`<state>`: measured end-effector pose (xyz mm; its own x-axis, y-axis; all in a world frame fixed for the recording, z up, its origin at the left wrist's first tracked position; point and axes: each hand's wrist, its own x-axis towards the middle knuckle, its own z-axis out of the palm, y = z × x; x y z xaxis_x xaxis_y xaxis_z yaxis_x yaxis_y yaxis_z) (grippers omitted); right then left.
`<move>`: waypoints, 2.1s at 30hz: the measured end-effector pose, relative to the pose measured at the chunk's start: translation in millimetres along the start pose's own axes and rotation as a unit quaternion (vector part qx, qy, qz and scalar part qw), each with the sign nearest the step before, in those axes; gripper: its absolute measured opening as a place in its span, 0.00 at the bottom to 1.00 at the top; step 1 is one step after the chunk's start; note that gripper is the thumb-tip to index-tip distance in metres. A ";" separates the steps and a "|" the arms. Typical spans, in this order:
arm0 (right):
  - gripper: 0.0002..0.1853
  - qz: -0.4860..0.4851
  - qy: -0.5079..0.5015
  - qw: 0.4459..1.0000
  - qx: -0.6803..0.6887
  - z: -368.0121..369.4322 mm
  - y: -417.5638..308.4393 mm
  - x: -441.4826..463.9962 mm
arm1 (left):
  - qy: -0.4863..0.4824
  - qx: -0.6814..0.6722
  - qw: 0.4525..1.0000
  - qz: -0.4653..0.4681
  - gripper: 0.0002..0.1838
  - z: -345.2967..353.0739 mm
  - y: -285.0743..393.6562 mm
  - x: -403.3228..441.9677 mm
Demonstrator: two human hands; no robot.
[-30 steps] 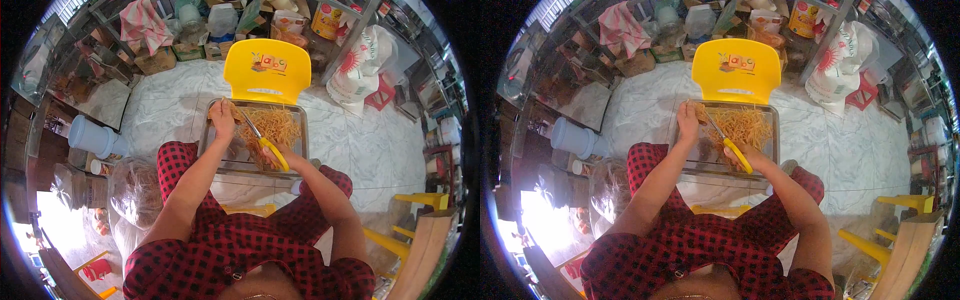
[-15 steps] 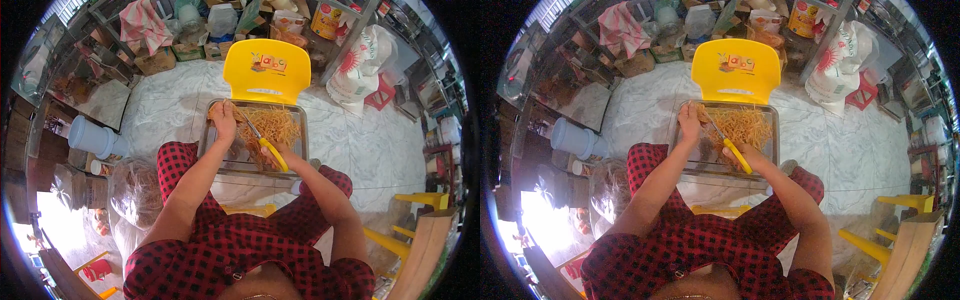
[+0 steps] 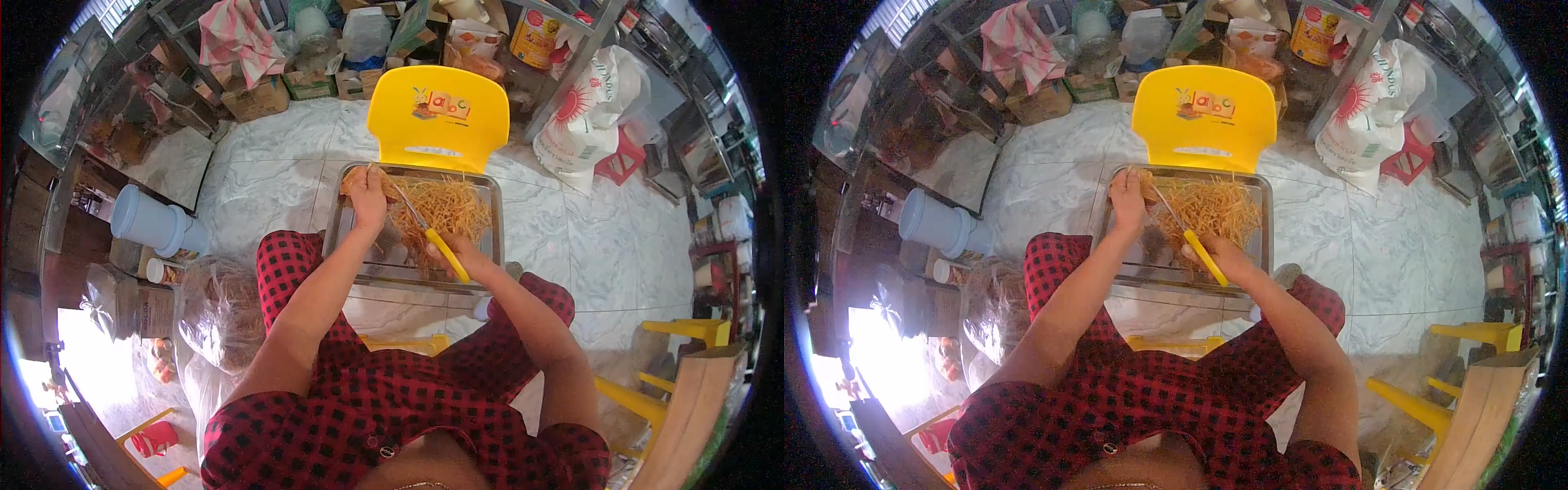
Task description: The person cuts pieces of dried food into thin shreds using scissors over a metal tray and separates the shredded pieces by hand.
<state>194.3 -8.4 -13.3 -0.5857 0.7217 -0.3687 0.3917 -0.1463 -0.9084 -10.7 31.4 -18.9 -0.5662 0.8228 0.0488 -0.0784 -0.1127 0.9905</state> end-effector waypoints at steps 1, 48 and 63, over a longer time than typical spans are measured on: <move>0.27 0.000 0.000 1.000 0.000 0.3 1.2 0.8 | -0.018 0.038 0.999 0.014 0.12 -0.6 0.5 -0.9; 0.33 0.010 0.019 0.999 0.039 -7.0 1.8 7.9 | -0.191 0.007 0.981 -0.034 0.11 10.1 -30.8 -24.4; 0.28 -0.007 0.003 0.996 0.085 -7.6 0.3 6.8 | -0.119 -0.049 0.991 -0.019 0.12 3.5 -0.9 -9.6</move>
<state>195.9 1.6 -14.6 -0.5858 0.7287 -0.3547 0.2570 -0.2480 -0.9341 -2.4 25.5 -19.7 -0.3517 0.9347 0.0519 -0.1826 -0.1229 0.9755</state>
